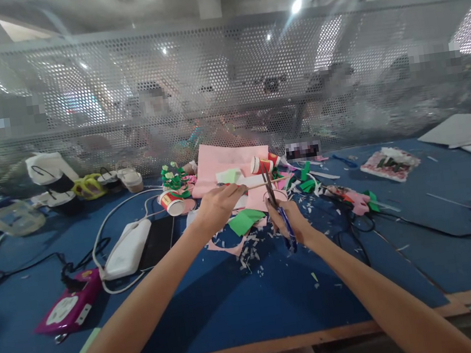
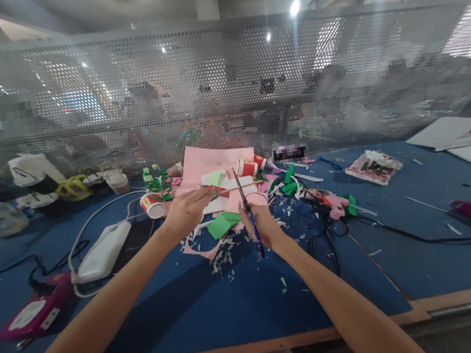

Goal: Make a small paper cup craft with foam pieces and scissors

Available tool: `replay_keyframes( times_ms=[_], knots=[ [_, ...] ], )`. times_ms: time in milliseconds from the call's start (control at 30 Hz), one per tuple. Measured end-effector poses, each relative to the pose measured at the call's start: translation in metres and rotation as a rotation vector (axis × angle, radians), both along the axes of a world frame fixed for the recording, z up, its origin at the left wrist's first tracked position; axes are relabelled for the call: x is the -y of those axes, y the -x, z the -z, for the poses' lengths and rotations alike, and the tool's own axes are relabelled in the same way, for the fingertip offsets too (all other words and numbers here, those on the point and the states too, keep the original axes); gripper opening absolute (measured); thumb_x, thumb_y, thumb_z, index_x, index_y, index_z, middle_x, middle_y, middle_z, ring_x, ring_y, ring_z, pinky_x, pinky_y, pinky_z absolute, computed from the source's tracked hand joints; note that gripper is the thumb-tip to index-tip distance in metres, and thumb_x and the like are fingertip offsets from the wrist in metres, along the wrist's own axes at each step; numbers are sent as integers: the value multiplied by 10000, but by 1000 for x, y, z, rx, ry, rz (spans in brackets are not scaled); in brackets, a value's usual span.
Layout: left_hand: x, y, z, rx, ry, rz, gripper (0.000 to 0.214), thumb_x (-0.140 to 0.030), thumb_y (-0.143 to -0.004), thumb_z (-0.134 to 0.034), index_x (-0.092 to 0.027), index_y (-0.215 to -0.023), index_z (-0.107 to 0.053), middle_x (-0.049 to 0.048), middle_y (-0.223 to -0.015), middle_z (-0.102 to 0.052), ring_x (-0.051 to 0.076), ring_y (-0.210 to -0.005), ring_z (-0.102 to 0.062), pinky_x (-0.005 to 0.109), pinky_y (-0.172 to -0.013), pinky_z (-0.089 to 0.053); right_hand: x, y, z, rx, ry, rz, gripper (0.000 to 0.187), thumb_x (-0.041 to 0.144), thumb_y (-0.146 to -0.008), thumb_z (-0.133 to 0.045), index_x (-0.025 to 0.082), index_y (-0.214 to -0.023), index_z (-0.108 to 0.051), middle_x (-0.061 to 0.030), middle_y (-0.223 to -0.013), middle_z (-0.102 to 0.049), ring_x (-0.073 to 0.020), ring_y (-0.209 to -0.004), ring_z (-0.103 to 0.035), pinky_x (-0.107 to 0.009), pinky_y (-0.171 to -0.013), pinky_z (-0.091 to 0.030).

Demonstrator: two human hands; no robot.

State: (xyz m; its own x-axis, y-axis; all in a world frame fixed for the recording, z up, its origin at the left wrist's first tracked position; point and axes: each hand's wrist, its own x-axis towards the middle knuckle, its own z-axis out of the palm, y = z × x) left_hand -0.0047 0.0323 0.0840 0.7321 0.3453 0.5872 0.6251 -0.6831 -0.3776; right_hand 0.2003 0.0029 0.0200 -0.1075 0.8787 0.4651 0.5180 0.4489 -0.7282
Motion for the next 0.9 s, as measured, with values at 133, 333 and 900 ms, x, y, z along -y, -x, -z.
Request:
replay_keyframes(
  times_ms=[133, 333, 900],
  knots=[
    [-3, 2, 2, 86, 86, 13, 438, 34, -824, -348, -133, -1174, -551, 79, -1031, -662, 140, -854, -636, 242, -669, -512, 1, 3, -2, 4, -58, 51, 365, 430, -875, -414, 197, -607, -498, -38, -492, -551, -192, -493, -577, -275, -459, -442],
    [-4, 6, -2, 107, 109, -31, 469, 47, -810, -351, -163, -1162, -578, 59, -999, -666, 144, -808, -641, 243, -635, -504, -2, 4, 4, 26, -69, 78, 409, 464, -894, -375, 198, -620, -523, -26, -455, -540, -183, -459, -576, -255, -431, -431],
    [-1, 3, 1, -3, 103, -40, 428, 12, -839, -360, -165, -1176, -556, 67, -1058, -661, 146, -851, -638, 231, -625, -507, 2, 2, 1, -2, 1, 34, 378, 468, -899, -395, 214, -637, -492, -17, -434, -532, -179, -418, -561, -263, -428, -443]
  ],
)
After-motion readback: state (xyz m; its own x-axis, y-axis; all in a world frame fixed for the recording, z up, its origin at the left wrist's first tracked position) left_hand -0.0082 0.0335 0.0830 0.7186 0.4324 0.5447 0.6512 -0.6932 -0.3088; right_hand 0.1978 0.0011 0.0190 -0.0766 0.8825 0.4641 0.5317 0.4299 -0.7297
